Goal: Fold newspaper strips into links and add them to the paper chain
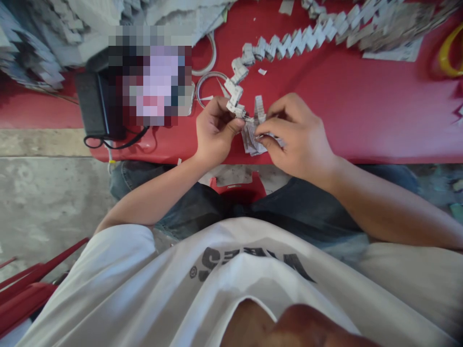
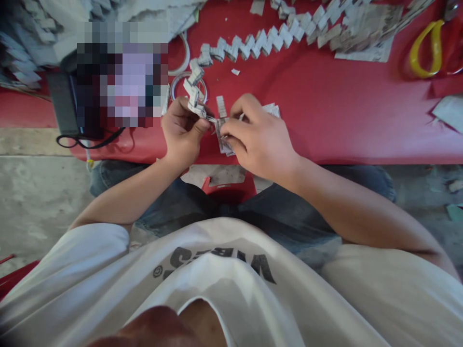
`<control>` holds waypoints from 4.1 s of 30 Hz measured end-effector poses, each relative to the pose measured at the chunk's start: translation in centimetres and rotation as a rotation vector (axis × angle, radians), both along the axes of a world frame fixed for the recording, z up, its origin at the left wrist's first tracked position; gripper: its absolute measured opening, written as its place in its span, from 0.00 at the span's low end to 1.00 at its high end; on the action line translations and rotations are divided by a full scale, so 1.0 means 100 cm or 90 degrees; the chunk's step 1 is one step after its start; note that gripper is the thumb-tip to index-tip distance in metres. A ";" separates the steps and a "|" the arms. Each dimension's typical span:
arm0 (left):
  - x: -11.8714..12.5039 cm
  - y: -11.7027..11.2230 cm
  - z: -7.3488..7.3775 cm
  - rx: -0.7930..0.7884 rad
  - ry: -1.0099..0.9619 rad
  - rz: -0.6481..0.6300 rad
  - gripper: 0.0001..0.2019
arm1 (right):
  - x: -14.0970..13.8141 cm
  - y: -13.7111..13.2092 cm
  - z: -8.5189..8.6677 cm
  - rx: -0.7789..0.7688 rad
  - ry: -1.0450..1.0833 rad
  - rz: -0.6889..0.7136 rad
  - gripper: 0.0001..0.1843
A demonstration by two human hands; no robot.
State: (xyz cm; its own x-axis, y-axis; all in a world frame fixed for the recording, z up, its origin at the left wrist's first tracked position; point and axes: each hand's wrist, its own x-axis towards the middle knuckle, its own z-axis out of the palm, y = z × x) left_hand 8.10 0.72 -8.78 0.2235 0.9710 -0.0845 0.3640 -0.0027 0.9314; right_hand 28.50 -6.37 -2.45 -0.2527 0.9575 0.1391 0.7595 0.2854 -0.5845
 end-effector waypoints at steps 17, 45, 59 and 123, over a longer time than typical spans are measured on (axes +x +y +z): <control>0.005 0.005 -0.049 0.332 -0.329 -0.041 0.21 | -0.027 0.002 0.020 -0.523 0.700 -0.289 0.19; 0.009 0.003 -0.043 0.463 -0.310 -0.068 0.14 | -0.030 0.006 0.027 -0.614 0.762 -0.431 0.20; 0.002 0.002 -0.070 0.298 -0.283 -0.098 0.17 | -0.030 0.008 0.021 -0.662 0.807 -0.433 0.20; 0.011 0.004 -0.076 0.182 -0.330 -0.137 0.26 | -0.039 0.006 0.021 -0.563 0.810 -0.477 0.22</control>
State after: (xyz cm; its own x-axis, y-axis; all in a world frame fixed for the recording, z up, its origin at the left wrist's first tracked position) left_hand 9.19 1.15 -16.34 0.3588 0.8678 0.3439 -0.1712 -0.3010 0.9381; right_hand 24.64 -5.74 -0.30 0.0923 0.6967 -0.7114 -0.4622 -0.6029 -0.6503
